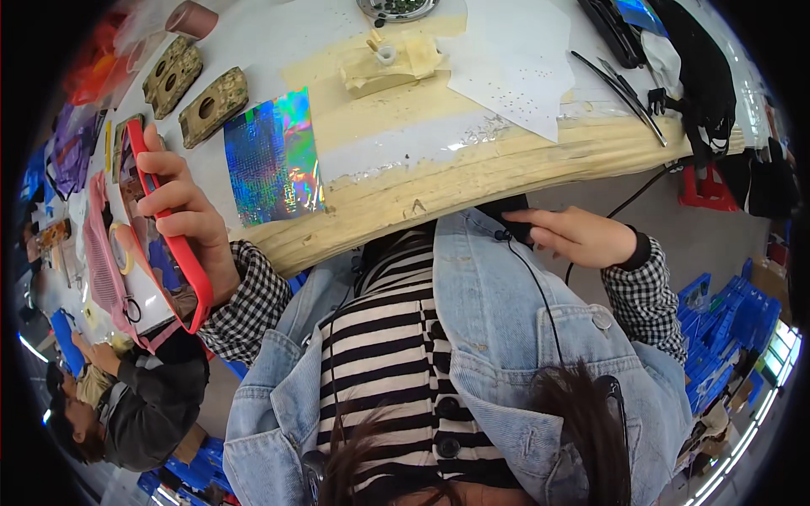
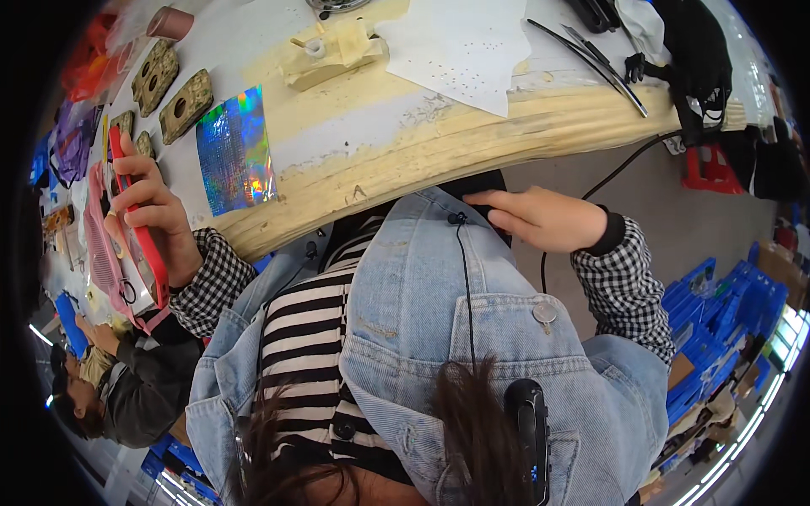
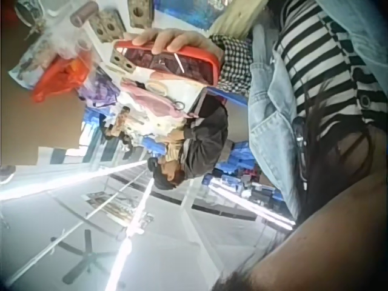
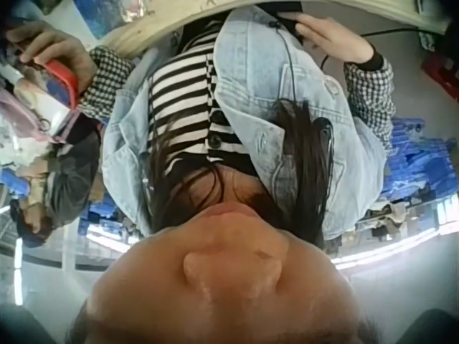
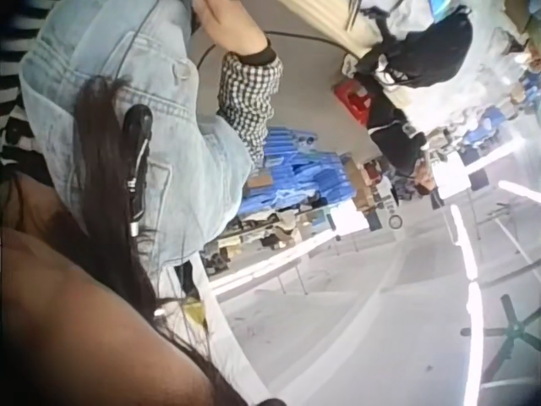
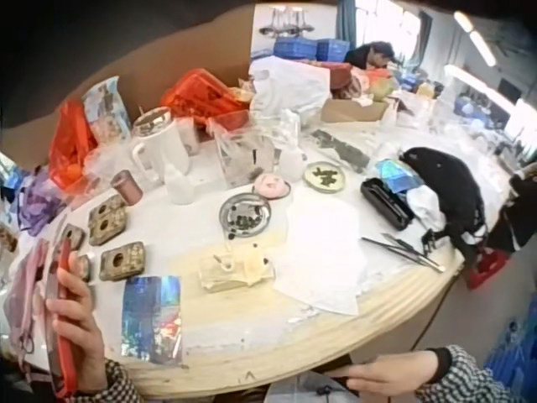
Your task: Assembling small components by applying holographic stickers using tweezers.
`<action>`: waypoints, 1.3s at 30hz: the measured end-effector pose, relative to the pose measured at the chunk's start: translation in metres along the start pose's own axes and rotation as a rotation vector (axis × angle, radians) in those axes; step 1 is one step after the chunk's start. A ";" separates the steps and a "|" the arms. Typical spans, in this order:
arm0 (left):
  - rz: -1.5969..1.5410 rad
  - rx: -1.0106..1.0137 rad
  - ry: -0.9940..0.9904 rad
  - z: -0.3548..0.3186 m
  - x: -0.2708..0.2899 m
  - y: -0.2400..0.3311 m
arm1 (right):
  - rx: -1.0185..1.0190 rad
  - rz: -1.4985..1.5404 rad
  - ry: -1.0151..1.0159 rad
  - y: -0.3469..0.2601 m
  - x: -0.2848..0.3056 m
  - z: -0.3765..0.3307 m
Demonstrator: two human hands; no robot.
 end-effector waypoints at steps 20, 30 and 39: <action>0.172 0.108 -0.008 -0.008 0.001 -0.012 | 0.231 0.084 0.109 -0.050 -0.006 0.039; 0.139 0.122 -0.036 -0.002 0.001 -0.013 | 0.230 0.459 0.277 -0.058 0.015 0.025; 0.134 0.121 -0.035 -0.005 -0.005 -0.012 | 0.968 0.319 0.165 -0.181 0.081 -0.054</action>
Point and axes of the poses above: each hand's wrist, its own z-axis towards the middle knuckle, its own x-axis out of the back of the hand, y = z × x, the point moved 10 cm from there along z, towards the middle knuckle, and after that the axes turned 4 degrees about x, right-handed, at the moved point
